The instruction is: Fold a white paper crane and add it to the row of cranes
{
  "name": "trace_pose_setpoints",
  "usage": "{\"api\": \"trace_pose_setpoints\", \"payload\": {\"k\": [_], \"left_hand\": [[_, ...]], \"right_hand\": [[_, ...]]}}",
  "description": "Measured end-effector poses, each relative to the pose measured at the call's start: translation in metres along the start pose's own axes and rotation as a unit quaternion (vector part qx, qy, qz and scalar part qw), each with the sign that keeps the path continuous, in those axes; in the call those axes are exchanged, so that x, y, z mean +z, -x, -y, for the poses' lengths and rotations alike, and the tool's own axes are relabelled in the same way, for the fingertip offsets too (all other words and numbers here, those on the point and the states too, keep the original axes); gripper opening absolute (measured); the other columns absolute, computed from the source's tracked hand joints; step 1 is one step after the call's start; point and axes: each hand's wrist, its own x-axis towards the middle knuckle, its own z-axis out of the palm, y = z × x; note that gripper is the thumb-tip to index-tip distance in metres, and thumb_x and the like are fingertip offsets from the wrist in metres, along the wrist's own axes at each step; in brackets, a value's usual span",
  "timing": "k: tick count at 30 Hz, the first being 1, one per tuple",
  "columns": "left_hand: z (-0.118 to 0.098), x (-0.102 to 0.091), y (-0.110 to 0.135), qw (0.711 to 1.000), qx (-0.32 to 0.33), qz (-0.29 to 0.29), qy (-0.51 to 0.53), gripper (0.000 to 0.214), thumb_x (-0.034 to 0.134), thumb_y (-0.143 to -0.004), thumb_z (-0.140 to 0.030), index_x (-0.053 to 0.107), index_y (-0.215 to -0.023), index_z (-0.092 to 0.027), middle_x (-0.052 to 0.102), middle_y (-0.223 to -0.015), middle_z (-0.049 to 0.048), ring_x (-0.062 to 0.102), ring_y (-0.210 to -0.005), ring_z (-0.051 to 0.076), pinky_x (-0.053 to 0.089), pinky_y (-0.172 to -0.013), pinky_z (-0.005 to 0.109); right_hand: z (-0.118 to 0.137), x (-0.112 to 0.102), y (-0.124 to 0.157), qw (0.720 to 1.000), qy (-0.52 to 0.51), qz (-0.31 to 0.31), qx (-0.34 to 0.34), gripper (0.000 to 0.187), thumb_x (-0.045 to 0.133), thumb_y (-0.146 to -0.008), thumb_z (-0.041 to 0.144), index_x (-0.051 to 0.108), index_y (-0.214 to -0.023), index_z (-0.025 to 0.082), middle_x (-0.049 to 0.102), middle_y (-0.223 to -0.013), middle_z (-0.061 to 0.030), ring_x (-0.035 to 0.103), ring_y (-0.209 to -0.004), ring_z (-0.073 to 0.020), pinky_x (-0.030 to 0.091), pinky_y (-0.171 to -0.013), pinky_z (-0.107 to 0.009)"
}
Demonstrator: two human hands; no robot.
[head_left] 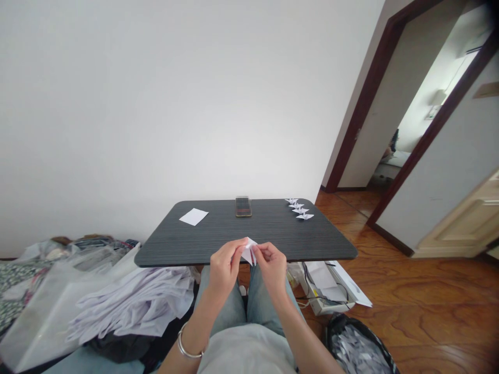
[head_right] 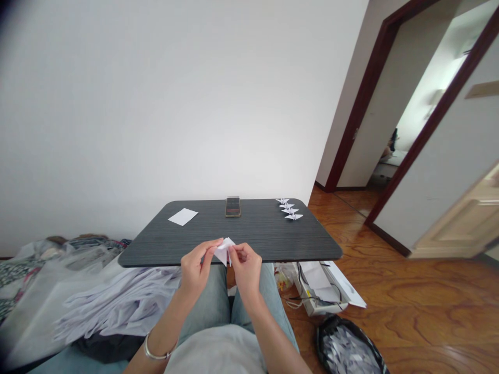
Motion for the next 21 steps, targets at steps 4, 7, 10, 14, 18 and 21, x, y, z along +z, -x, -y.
{"api": "trace_pose_setpoints", "payload": {"k": [4, 7, 10, 14, 18, 21], "left_hand": [[-0.0011, 0.0001, 0.0006, 1.000, 0.015, 0.003, 0.007, 0.021, 0.058, -0.079, -0.017, 0.061, -0.099, -0.015, 0.069, -0.093, 0.0085, 0.065, -0.083, 0.018, 0.052, -0.075, 0.027], [-0.0003, 0.0027, 0.0008, 1.000, 0.020, -0.021, 0.012, 0.015, 0.062, -0.076, -0.016, 0.062, -0.091, -0.016, 0.070, -0.090, 0.0082, 0.066, -0.083, 0.018, 0.052, -0.076, 0.028], [0.0010, 0.0047, 0.0011, 0.999, 0.014, -0.025, 0.030, 0.010, 0.058, -0.077, -0.012, 0.062, -0.085, -0.016, 0.070, -0.090, 0.0076, 0.065, -0.086, 0.018, 0.052, -0.079, 0.029], [0.0036, 0.0052, 0.0016, 0.999, 0.014, -0.019, 0.045, 0.012, 0.056, -0.078, -0.010, 0.063, -0.084, -0.017, 0.071, -0.091, 0.0067, 0.066, -0.085, 0.017, 0.052, -0.079, 0.029], [0.0053, 0.0046, -0.0002, 0.998, 0.026, -0.014, 0.058, 0.014, 0.056, -0.079, -0.009, 0.065, -0.084, -0.018, 0.071, -0.091, 0.0059, 0.066, -0.085, 0.016, 0.053, -0.078, 0.029], [0.0037, 0.0039, -0.0023, 0.997, 0.038, -0.004, 0.070, 0.014, 0.057, -0.078, -0.008, 0.065, -0.084, -0.018, 0.071, -0.091, 0.0061, 0.066, -0.085, 0.016, 0.053, -0.078, 0.028]], "right_hand": [[0.0001, -0.0003, -0.0003, 1.000, 0.002, 0.001, -0.003, 0.022, 0.061, -0.076, 0.036, 0.059, -0.068, 0.015, 0.061, -0.058, -0.0011, 0.056, -0.053, -0.0139, 0.042, -0.051, -0.023], [0.0005, -0.0001, 0.0002, 1.000, 0.005, -0.002, -0.008, 0.022, 0.060, -0.076, 0.036, 0.059, -0.068, 0.015, 0.060, -0.057, -0.0006, 0.055, -0.052, -0.0136, 0.042, -0.050, -0.023], [-0.0001, 0.0002, 0.0004, 1.000, 0.001, -0.005, -0.008, 0.022, 0.061, -0.076, 0.036, 0.059, -0.069, 0.015, 0.060, -0.058, -0.0007, 0.055, -0.052, -0.0136, 0.042, -0.051, -0.023], [-0.0007, 0.0003, 0.0001, 1.000, -0.008, -0.008, -0.009, 0.021, 0.061, -0.075, 0.036, 0.059, -0.069, 0.016, 0.060, -0.058, -0.0009, 0.055, -0.053, -0.0135, 0.042, -0.051, -0.024], [0.0017, 0.0007, -0.0002, 1.000, -0.026, -0.011, -0.005, 0.021, 0.063, -0.074, 0.036, 0.059, -0.069, 0.016, 0.062, -0.058, -0.0012, 0.055, -0.052, -0.0136, 0.042, -0.050, -0.024], [0.0035, 0.0007, -0.0005, 0.999, -0.044, -0.010, 0.001, 0.021, 0.064, -0.073, 0.036, 0.058, -0.068, 0.016, 0.062, -0.057, -0.0005, 0.055, -0.051, -0.0132, 0.042, -0.050, -0.023]]}}
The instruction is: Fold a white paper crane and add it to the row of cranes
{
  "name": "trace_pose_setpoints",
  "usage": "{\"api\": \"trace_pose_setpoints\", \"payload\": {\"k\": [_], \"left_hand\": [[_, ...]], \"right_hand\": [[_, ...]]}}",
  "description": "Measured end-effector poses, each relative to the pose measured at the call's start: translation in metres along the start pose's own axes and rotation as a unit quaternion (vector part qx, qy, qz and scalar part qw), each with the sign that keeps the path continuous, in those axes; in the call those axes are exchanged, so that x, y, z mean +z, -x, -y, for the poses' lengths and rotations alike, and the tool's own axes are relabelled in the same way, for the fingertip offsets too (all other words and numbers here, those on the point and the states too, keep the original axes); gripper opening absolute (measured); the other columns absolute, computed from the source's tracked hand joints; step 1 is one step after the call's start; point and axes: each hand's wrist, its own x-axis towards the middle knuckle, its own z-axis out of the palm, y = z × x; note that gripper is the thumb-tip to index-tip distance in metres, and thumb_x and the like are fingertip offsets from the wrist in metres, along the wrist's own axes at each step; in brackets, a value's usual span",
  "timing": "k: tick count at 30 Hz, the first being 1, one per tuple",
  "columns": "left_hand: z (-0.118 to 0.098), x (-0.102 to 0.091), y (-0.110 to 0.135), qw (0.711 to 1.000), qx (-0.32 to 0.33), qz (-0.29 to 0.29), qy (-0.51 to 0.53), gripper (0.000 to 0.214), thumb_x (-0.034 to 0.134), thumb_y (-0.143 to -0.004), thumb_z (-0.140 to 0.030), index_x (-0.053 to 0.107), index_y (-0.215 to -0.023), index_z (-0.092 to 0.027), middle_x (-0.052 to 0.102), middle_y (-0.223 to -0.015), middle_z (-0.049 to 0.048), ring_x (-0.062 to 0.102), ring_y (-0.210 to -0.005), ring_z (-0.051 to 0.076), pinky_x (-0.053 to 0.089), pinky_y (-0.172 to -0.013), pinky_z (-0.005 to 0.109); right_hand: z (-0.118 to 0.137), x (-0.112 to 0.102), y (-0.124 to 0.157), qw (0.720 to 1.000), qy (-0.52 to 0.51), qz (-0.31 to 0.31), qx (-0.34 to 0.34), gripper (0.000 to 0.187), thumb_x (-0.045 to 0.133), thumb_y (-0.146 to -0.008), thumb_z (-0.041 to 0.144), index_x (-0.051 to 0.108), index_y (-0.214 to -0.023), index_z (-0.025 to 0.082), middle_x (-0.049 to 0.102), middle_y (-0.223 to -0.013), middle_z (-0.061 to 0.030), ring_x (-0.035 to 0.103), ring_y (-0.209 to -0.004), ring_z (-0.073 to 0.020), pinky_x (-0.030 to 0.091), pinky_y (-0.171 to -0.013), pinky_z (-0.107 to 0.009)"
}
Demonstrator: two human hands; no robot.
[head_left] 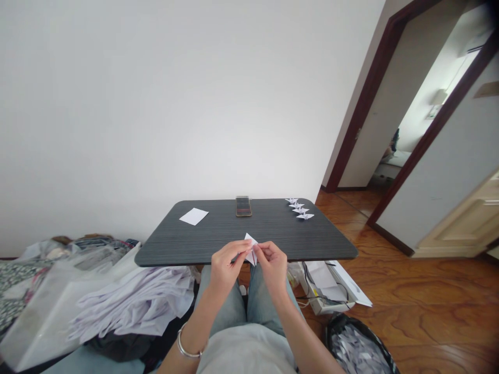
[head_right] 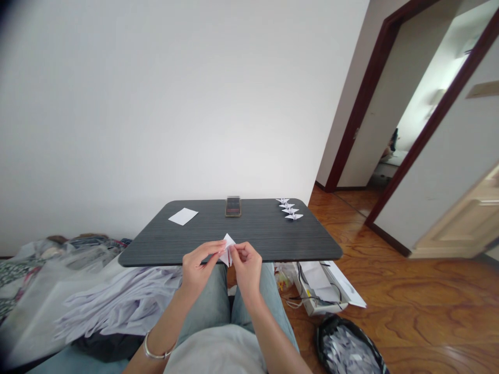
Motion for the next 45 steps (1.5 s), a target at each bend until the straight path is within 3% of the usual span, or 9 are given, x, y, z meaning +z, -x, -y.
{"api": "trace_pose_setpoints", "payload": {"k": [10, 16, 20, 27, 36, 41, 45], "left_hand": [[-0.0068, 0.0011, 0.0006, 1.000, 0.017, -0.012, 0.011, 0.009, 0.063, -0.074, -0.011, 0.061, -0.080, -0.017, 0.071, -0.091, 0.0064, 0.067, -0.083, 0.016, 0.054, -0.076, 0.028], [-0.0041, -0.0009, -0.0009, 0.998, 0.057, 0.006, 0.010, 0.013, 0.057, -0.078, -0.007, 0.063, -0.084, -0.017, 0.071, -0.090, 0.0069, 0.066, -0.085, 0.016, 0.054, -0.075, 0.029], [-0.0020, -0.0025, -0.0003, 0.998, 0.052, 0.027, 0.013, 0.018, 0.053, -0.081, -0.008, 0.064, -0.090, -0.018, 0.071, -0.092, 0.0068, 0.066, -0.088, 0.016, 0.054, -0.078, 0.030], [-0.0009, -0.0022, -0.0001, 0.999, 0.022, 0.043, 0.008, 0.021, 0.051, -0.083, -0.011, 0.065, -0.095, -0.019, 0.070, -0.094, 0.0068, 0.065, -0.089, 0.016, 0.053, -0.080, 0.031], [-0.0069, 0.0004, -0.0088, 0.994, -0.063, 0.050, 0.075, 0.015, 0.053, -0.082, -0.015, 0.067, -0.083, -0.019, 0.071, -0.089, 0.0054, 0.065, -0.084, 0.016, 0.051, -0.077, 0.028], [-0.0060, -0.0009, -0.0055, 0.987, -0.145, -0.011, 0.065, 0.023, 0.058, -0.079, -0.020, 0.062, -0.102, -0.018, 0.065, -0.102, 0.0077, 0.060, -0.094, 0.018, 0.047, -0.083, 0.031], [-0.0061, 0.0001, -0.0001, 0.966, -0.235, -0.057, 0.093, 0.020, 0.058, -0.079, -0.024, 0.059, -0.098, -0.017, 0.061, -0.097, 0.0075, 0.059, -0.079, 0.014, 0.049, -0.066, 0.024]], "right_hand": [[0.0007, -0.0011, -0.0006, 0.999, -0.044, 0.008, 0.009, 0.019, 0.064, -0.073, 0.034, 0.057, -0.070, 0.016, 0.060, -0.055, 0.0016, 0.052, -0.048, -0.0112, 0.038, -0.048, -0.022], [0.0021, -0.0008, 0.0000, 0.999, -0.034, 0.029, -0.001, 0.023, 0.061, -0.077, 0.030, 0.057, -0.095, 0.018, 0.059, -0.055, 0.0042, 0.050, -0.046, -0.0105, 0.037, -0.047, -0.021], [-0.0003, -0.0002, -0.0002, 0.999, -0.021, 0.039, -0.016, 0.017, 0.059, -0.077, 0.030, 0.061, -0.088, 0.017, 0.056, -0.054, 0.0039, 0.050, -0.048, -0.0106, 0.038, -0.048, -0.021], [-0.0023, -0.0002, -0.0019, 0.998, -0.042, 0.048, -0.014, 0.014, 0.060, -0.076, 0.031, 0.061, -0.079, 0.017, 0.066, -0.070, -0.0027, 0.059, -0.062, -0.0152, 0.045, -0.058, -0.026], [-0.0031, 0.0026, -0.0004, 0.987, -0.094, 0.129, 0.036, 0.014, 0.063, -0.074, 0.030, 0.061, -0.082, 0.019, 0.057, -0.057, 0.0039, 0.050, -0.050, -0.0105, 0.040, -0.046, -0.020], [-0.0035, -0.0003, -0.0031, 0.988, -0.111, 0.083, 0.066, 0.019, 0.065, -0.072, 0.032, 0.063, -0.084, 0.018, 0.061, -0.059, 0.0019, 0.052, -0.050, -0.0114, 0.042, -0.049, -0.022], [-0.0043, -0.0024, -0.0043, 0.988, -0.125, 0.040, 0.075, 0.021, 0.066, -0.070, 0.031, 0.062, -0.085, 0.017, 0.061, -0.058, 0.0016, 0.051, -0.048, -0.0108, 0.042, -0.049, -0.023]]}}
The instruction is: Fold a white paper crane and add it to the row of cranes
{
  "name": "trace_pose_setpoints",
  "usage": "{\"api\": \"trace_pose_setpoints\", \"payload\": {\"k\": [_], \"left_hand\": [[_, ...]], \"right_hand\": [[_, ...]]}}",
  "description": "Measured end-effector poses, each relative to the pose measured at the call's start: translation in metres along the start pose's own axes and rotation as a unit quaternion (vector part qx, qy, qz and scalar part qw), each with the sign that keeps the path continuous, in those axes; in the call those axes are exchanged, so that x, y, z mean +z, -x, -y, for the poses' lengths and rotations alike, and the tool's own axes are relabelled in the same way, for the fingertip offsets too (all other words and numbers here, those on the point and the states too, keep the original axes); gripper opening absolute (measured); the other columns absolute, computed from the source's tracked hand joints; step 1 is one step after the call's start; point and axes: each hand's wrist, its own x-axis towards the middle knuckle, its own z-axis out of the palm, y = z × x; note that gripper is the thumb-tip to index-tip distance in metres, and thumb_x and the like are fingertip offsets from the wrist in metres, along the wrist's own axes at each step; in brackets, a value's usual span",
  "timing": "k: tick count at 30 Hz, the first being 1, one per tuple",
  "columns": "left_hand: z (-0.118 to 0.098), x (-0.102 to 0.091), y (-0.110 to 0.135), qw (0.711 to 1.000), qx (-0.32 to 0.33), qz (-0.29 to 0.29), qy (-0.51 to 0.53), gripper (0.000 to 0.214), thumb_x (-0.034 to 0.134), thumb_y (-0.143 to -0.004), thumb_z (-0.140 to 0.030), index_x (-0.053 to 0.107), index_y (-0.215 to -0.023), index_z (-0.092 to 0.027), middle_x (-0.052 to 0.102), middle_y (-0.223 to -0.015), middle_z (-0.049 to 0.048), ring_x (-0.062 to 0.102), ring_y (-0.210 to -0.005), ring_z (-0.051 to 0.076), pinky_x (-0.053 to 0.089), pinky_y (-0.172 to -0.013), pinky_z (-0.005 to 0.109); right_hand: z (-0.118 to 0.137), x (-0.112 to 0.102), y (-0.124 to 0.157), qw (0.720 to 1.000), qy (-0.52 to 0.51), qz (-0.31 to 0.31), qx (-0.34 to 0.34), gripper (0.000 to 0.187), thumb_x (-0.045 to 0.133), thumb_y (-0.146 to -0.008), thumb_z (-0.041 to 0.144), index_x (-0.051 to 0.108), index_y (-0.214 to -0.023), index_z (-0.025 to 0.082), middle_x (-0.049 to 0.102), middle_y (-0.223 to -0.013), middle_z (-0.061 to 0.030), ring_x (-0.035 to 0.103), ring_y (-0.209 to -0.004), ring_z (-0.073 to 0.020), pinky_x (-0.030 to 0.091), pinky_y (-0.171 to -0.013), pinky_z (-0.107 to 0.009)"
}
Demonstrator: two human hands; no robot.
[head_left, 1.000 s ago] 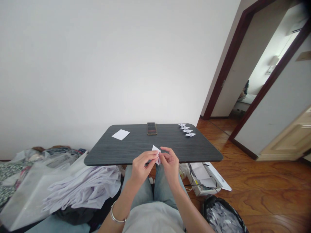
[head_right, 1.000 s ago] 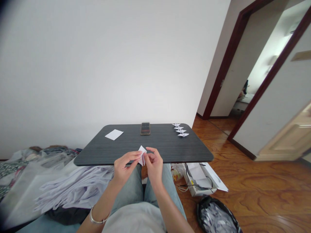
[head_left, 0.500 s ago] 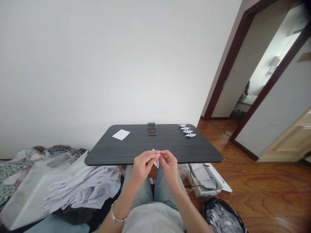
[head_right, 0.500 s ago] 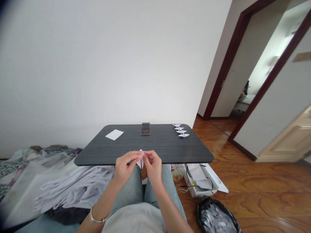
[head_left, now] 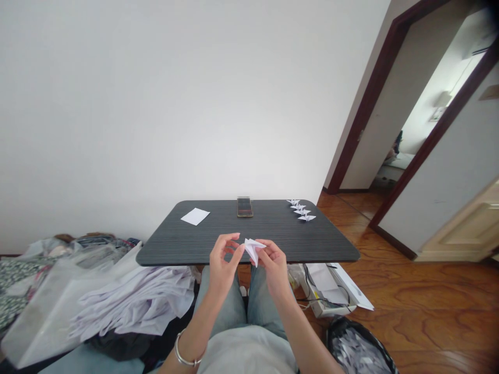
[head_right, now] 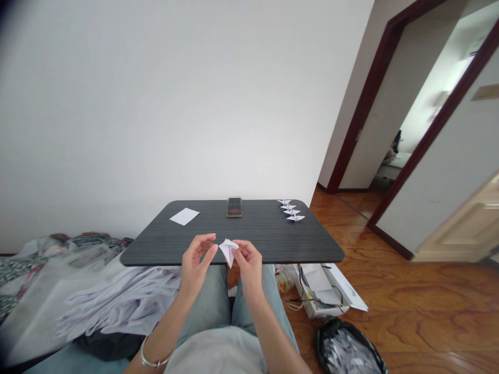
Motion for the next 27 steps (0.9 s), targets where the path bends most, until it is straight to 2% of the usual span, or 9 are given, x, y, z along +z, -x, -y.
{"api": "trace_pose_setpoints", "payload": {"k": [3, 6, 15, 21, 27], "left_hand": [[0.000, 0.005, 0.004, 0.998, -0.054, 0.027, 0.008, 0.027, 0.064, -0.072, -0.022, 0.057, -0.097, -0.017, 0.060, -0.096, 0.0062, 0.059, -0.073, 0.013, 0.048, -0.059, 0.021], [-0.001, 0.010, 0.005, 0.996, -0.078, 0.050, 0.017, 0.025, 0.063, -0.072, -0.022, 0.057, -0.096, -0.017, 0.061, -0.095, 0.0062, 0.059, -0.072, 0.013, 0.050, -0.055, 0.020], [0.004, 0.011, 0.005, 0.994, -0.050, 0.087, 0.046, 0.029, 0.060, -0.075, -0.020, 0.061, -0.104, -0.018, 0.059, -0.111, 0.0104, 0.061, -0.090, 0.019, 0.055, -0.066, 0.027], [0.004, 0.011, 0.002, 0.989, -0.077, 0.091, 0.085, 0.030, 0.063, -0.071, -0.016, 0.063, -0.100, -0.017, 0.066, -0.104, 0.0098, 0.064, -0.084, 0.018, 0.055, -0.068, 0.028], [0.003, 0.009, -0.002, 0.983, -0.112, 0.094, 0.113, 0.029, 0.065, -0.068, -0.015, 0.065, -0.097, -0.016, 0.069, -0.097, 0.0084, 0.065, -0.078, 0.017, 0.055, -0.066, 0.027]], "right_hand": [[0.000, 0.001, 0.000, 1.000, -0.003, -0.012, -0.007, 0.022, 0.066, -0.070, 0.031, 0.062, -0.086, 0.016, 0.061, -0.058, 0.0014, 0.051, -0.048, -0.0106, 0.043, -0.050, -0.023], [0.000, 0.003, 0.002, 1.000, 0.001, -0.008, -0.004, 0.025, 0.067, -0.070, 0.033, 0.061, -0.088, 0.017, 0.063, -0.061, 0.0004, 0.055, -0.051, -0.0126, 0.046, -0.050, -0.024], [0.002, 0.004, 0.003, 1.000, 0.009, 0.003, -0.010, 0.025, 0.065, -0.072, 0.035, 0.059, -0.090, 0.018, 0.068, -0.068, -0.0013, 0.060, -0.055, -0.0142, 0.050, -0.052, -0.025], [0.002, 0.003, 0.002, 1.000, 0.024, 0.002, -0.015, 0.025, 0.066, -0.071, 0.037, 0.060, -0.087, 0.018, 0.067, -0.066, -0.0009, 0.057, -0.049, -0.0124, 0.049, -0.049, -0.024], [0.003, 0.001, 0.002, 0.998, 0.051, 0.002, -0.040, 0.023, 0.064, -0.074, 0.036, 0.061, -0.087, 0.017, 0.056, -0.053, 0.0033, 0.051, -0.045, -0.0103, 0.044, -0.045, -0.022]]}}
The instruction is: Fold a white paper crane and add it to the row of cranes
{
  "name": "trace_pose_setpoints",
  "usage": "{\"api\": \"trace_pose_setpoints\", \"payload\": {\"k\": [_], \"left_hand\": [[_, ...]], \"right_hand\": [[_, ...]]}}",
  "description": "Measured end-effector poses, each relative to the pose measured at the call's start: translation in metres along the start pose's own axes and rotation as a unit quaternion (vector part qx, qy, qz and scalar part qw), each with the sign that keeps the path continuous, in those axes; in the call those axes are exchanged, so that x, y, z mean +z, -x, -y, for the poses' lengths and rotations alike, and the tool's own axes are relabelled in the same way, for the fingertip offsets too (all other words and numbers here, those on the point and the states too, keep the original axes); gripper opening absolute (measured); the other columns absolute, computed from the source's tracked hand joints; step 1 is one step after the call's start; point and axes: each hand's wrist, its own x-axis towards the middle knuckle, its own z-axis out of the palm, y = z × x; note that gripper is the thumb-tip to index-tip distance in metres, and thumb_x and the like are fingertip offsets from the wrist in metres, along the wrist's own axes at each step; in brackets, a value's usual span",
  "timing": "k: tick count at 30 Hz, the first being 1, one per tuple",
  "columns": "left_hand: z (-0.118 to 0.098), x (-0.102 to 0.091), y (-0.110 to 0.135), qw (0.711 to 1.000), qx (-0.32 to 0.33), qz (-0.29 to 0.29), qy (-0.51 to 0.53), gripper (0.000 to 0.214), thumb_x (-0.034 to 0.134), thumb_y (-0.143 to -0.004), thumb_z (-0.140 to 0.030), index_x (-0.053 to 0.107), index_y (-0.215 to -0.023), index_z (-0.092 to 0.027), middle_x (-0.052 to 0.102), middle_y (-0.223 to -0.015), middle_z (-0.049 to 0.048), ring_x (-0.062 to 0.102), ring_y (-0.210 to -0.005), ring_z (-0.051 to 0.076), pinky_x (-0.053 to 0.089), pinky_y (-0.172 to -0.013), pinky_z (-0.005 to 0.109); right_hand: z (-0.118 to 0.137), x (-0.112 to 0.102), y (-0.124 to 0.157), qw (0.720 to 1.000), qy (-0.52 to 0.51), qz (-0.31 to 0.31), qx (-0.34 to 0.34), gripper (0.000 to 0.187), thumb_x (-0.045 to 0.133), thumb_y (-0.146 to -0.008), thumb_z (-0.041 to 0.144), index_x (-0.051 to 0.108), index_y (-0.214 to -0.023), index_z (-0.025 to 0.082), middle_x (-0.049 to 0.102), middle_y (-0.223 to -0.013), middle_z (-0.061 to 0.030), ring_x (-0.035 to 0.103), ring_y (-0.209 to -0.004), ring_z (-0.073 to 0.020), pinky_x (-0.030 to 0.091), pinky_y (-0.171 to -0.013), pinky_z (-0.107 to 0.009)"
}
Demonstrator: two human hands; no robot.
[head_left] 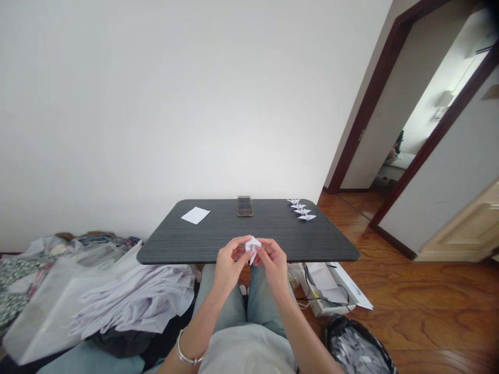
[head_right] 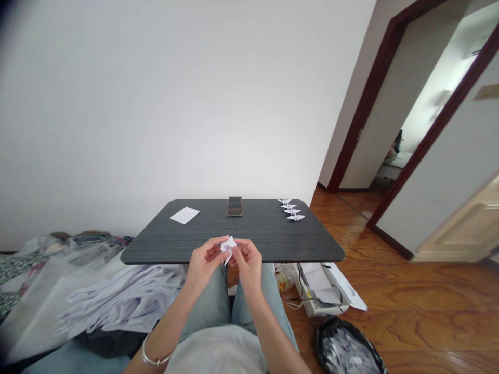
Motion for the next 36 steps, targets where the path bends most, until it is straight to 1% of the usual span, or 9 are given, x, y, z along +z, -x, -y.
{"api": "trace_pose_setpoints", "payload": {"k": [8, 14, 17, 19, 22, 25, 29, 32, 36], "left_hand": [[0.000, -0.002, -0.001, 1.000, 0.009, -0.001, -0.011, 0.026, 0.062, -0.069, -0.015, 0.068, -0.095, -0.017, 0.069, -0.097, 0.0077, 0.064, -0.070, 0.015, 0.054, -0.062, 0.026], [0.002, 0.000, -0.002, 0.998, -0.008, -0.018, 0.054, 0.020, 0.066, -0.065, -0.015, 0.068, -0.085, -0.016, 0.061, -0.117, 0.0114, 0.066, -0.073, 0.015, 0.055, -0.064, 0.027], [0.003, 0.000, -0.003, 0.998, -0.024, -0.013, 0.050, 0.022, 0.068, -0.063, -0.015, 0.066, -0.086, -0.014, 0.064, -0.111, 0.0119, 0.065, -0.071, 0.015, 0.054, -0.064, 0.027], [0.003, -0.001, -0.004, 0.999, -0.035, -0.011, 0.040, 0.026, 0.069, -0.063, -0.017, 0.065, -0.088, -0.014, 0.068, -0.100, 0.0100, 0.064, -0.068, 0.014, 0.053, -0.063, 0.026], [0.003, -0.003, -0.004, 0.998, -0.059, -0.005, 0.018, 0.032, 0.070, -0.064, -0.019, 0.064, -0.095, -0.013, 0.068, -0.075, 0.0045, 0.061, -0.063, 0.013, 0.050, -0.060, 0.022], [0.003, -0.003, -0.004, 0.997, -0.074, -0.002, 0.001, 0.034, 0.070, -0.065, -0.022, 0.064, -0.097, -0.013, 0.064, -0.066, 0.0019, 0.059, -0.060, 0.012, 0.047, -0.058, 0.021], [0.006, -0.003, -0.003, 0.998, -0.061, -0.003, -0.033, 0.033, 0.068, -0.067, -0.023, 0.063, -0.098, -0.013, 0.064, -0.066, 0.0020, 0.059, -0.060, 0.013, 0.048, -0.059, 0.023], [0.009, -0.002, -0.002, 0.996, -0.026, -0.001, -0.086, 0.031, 0.065, -0.069, -0.020, 0.064, -0.100, -0.015, 0.065, -0.070, 0.0028, 0.059, -0.059, 0.013, 0.048, -0.060, 0.024], [0.011, 0.000, -0.001, 0.990, 0.020, 0.007, -0.141, 0.031, 0.061, -0.070, -0.013, 0.064, -0.101, -0.017, 0.067, -0.085, 0.0053, 0.060, -0.064, 0.014, 0.049, -0.061, 0.025]], "right_hand": [[0.001, -0.003, -0.001, 0.999, 0.034, -0.013, -0.016, 0.021, 0.064, -0.074, 0.034, 0.063, -0.086, 0.017, 0.054, -0.060, 0.0030, 0.048, -0.047, -0.0087, 0.041, -0.042, -0.019], [0.004, 0.000, 0.000, 1.000, 0.022, -0.003, -0.009, 0.021, 0.063, -0.075, 0.035, 0.062, -0.087, 0.017, 0.058, -0.064, 0.0011, 0.050, -0.049, -0.0096, 0.042, -0.043, -0.020], [0.005, 0.000, 0.001, 0.999, 0.035, 0.005, -0.009, 0.022, 0.060, -0.077, 0.035, 0.062, -0.088, 0.017, 0.060, -0.066, -0.0004, 0.052, -0.051, -0.0107, 0.042, -0.044, -0.021], [0.004, -0.002, 0.001, 0.998, 0.054, 0.001, -0.015, 0.022, 0.058, -0.078, 0.036, 0.062, -0.089, 0.017, 0.060, -0.068, -0.0011, 0.053, -0.054, -0.0118, 0.042, -0.044, -0.020], [0.002, -0.005, 0.000, 0.993, 0.096, -0.026, -0.061, 0.021, 0.058, -0.078, 0.034, 0.063, -0.091, 0.018, 0.059, -0.073, -0.0022, 0.055, -0.061, -0.0139, 0.044, -0.046, -0.021], [0.004, -0.008, -0.001, 0.979, 0.145, -0.025, -0.141, 0.016, 0.060, -0.077, 0.028, 0.065, -0.090, 0.019, 0.059, -0.086, -0.0056, 0.056, -0.076, -0.0171, 0.047, -0.053, -0.024], [0.010, -0.010, -0.002, 0.963, 0.181, 0.012, -0.199, 0.012, 0.058, -0.078, 0.020, 0.066, -0.087, 0.023, 0.060, -0.092, -0.0061, 0.057, -0.088, -0.0200, 0.050, -0.061, -0.027], [0.010, -0.012, -0.004, 0.953, 0.210, 0.028, -0.219, 0.015, 0.057, -0.077, 0.014, 0.066, -0.085, 0.023, 0.062, -0.089, -0.0051, 0.059, -0.085, -0.0195, 0.050, -0.063, -0.029], [0.008, -0.013, -0.006, 0.939, 0.242, 0.038, -0.240, 0.019, 0.055, -0.074, 0.009, 0.065, -0.084, 0.022, 0.063, -0.084, -0.0038, 0.059, -0.079, -0.0183, 0.050, -0.062, -0.028]]}}
